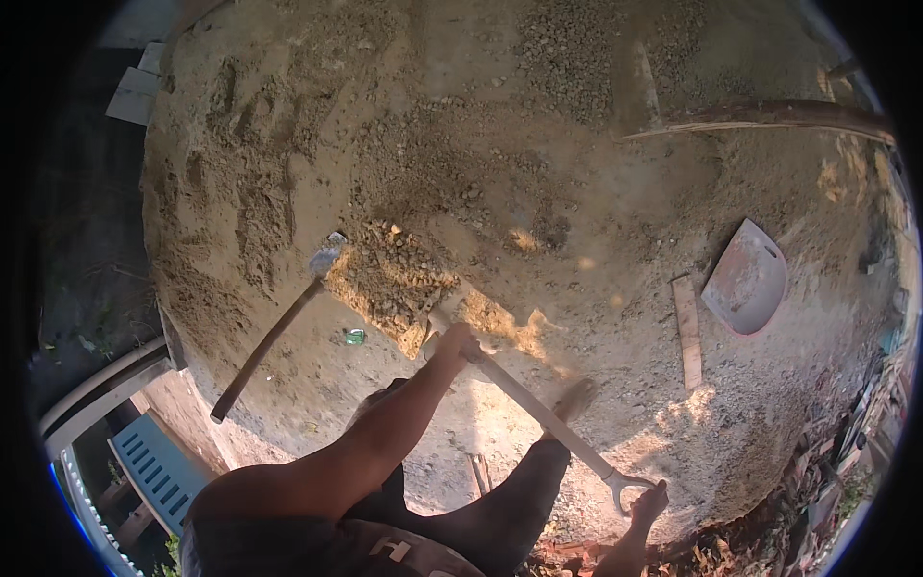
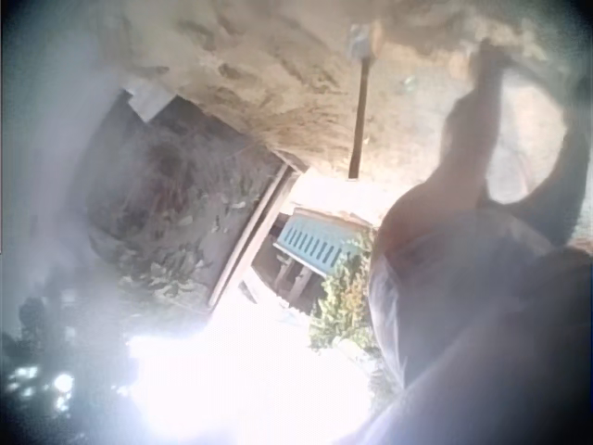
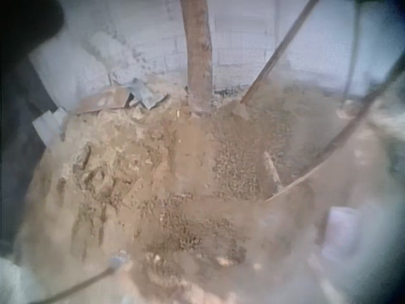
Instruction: The person uses a hoe to gather sand and rocks into a handheld basin, then pours the contents onto a wooden-framed sieve to filter the material.
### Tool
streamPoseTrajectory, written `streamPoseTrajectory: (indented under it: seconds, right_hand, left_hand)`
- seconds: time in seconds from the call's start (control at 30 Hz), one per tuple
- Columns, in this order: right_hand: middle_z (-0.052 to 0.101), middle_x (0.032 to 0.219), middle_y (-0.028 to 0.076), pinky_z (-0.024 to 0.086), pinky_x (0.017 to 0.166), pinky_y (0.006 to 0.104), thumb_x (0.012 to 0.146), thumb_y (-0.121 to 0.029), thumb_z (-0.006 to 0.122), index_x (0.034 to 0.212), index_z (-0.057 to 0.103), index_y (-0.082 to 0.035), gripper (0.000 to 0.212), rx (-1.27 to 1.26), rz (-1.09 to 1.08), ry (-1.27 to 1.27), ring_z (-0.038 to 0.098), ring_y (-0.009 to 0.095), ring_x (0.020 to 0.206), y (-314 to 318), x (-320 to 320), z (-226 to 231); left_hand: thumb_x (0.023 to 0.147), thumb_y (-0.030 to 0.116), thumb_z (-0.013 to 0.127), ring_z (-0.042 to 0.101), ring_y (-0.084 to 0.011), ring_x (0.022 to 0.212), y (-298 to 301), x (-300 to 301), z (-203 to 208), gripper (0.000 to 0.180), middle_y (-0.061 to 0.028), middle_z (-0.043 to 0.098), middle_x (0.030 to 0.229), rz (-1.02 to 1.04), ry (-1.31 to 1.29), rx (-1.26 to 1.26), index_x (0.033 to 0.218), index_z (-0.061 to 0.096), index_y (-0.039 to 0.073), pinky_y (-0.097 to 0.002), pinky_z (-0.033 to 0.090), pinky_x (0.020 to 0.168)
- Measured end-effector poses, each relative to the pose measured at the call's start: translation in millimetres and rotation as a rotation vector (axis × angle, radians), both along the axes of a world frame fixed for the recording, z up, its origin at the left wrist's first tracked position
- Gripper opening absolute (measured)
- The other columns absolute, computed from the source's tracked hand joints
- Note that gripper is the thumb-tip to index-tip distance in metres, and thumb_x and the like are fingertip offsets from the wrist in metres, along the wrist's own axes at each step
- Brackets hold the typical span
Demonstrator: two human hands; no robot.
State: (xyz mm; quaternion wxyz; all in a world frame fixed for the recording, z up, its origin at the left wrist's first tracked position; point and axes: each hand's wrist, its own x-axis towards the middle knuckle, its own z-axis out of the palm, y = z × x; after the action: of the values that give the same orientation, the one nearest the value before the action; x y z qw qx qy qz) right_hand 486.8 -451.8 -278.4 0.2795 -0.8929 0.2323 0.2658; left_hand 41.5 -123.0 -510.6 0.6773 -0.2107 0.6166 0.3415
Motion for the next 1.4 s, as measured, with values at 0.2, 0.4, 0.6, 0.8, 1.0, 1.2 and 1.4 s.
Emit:
streamPoseTrajectory:
  seconds: [0.2, 0.4, 0.6, 0.8, 1.0, 1.2, 1.4]
  right_hand:
    - [0.030, 0.047, -0.001, 0.024, 0.030, 0.0293, 0.094, -0.045, 0.046, 0.069, 0.038, -0.011, 0.043, 0.010, 0.151, 0.124, 0.028, 0.014, 0.033, 85, 28, 96]
    - [0.030, 0.048, 0.002, 0.024, 0.035, 0.0321, 0.092, -0.050, 0.044, 0.057, 0.032, -0.012, 0.053, 0.002, 0.169, 0.379, 0.029, 0.016, 0.036, 142, 60, 119]
    - [0.038, 0.050, 0.007, 0.030, 0.034, 0.0367, 0.093, -0.045, 0.043, 0.064, 0.042, -0.007, 0.048, 0.152, -0.020, 0.507, 0.036, 0.021, 0.037, 171, 78, 113]
    - [0.035, 0.047, 0.002, 0.030, 0.036, 0.0321, 0.095, -0.062, 0.037, 0.088, 0.060, -0.005, 0.063, 0.465, 0.063, 0.798, 0.035, 0.016, 0.037, 264, 62, 106]
    - [0.055, 0.065, 0.010, 0.046, 0.043, 0.0359, 0.094, -0.061, 0.037, 0.099, 0.055, -0.005, 0.059, 0.837, 0.250, 1.163, 0.051, 0.023, 0.045, 506, 67, 131]
    - [0.054, 0.065, 0.008, 0.046, 0.044, 0.0345, 0.094, -0.048, 0.044, 0.100, 0.054, -0.005, 0.044, 0.807, 0.376, 1.362, 0.052, 0.018, 0.047, 544, 122, 125]
    - [0.063, 0.117, 0.020, 0.043, 0.095, 0.0448, 0.092, -0.067, 0.029, 0.122, 0.060, -0.003, 0.077, 0.076, 0.890, 0.653, 0.060, 0.033, 0.110, 359, 197, 93]
  left_hand:
    - [0.084, 0.014, 0.061, 0.052, -0.0235, 0.057, 16, -45, 116, 0.011, -0.0064, 0.050, 0.071, 0.088, 0.115, 0.031, 0.081, 0.051, 0.010, -0.0419, 0.050, 0.056]
    - [0.084, 0.013, 0.060, 0.052, -0.0235, 0.061, 120, -39, 151, 0.010, -0.0059, 0.047, 0.071, -0.091, 0.149, 0.010, 0.083, 0.050, 0.011, -0.0434, 0.048, 0.055]
    - [0.086, 0.017, 0.061, 0.055, -0.0277, 0.073, 300, 91, 241, 0.019, -0.0087, 0.051, 0.085, -0.310, 0.335, 0.079, 0.100, 0.052, 0.008, -0.0494, 0.049, 0.065]
    - [0.076, 0.012, 0.076, 0.058, -0.0267, 0.089, 524, 362, 486, 0.048, -0.0107, 0.055, 0.107, -0.732, 0.440, 0.597, 0.114, 0.050, 0.001, -0.0428, 0.048, 0.068]
    - [0.069, 0.017, 0.081, 0.061, -0.0220, 0.080, 619, 543, 770, 0.057, -0.0129, 0.059, 0.096, -0.853, 0.693, 1.414, 0.112, 0.050, -0.004, -0.0380, 0.052, 0.068]
    - [0.073, 0.020, 0.078, 0.058, -0.0169, 0.075, 589, 512, 831, 0.039, -0.0073, 0.058, 0.089, -0.829, 0.622, 1.655, 0.100, 0.055, 0.002, -0.0344, 0.049, 0.066]
    - [0.078, 0.013, 0.072, 0.055, -0.0160, 0.087, 502, 400, 707, 0.030, -0.0027, 0.057, 0.096, -0.814, 0.169, 1.300, 0.101, 0.055, 0.008, -0.0331, 0.043, 0.074]
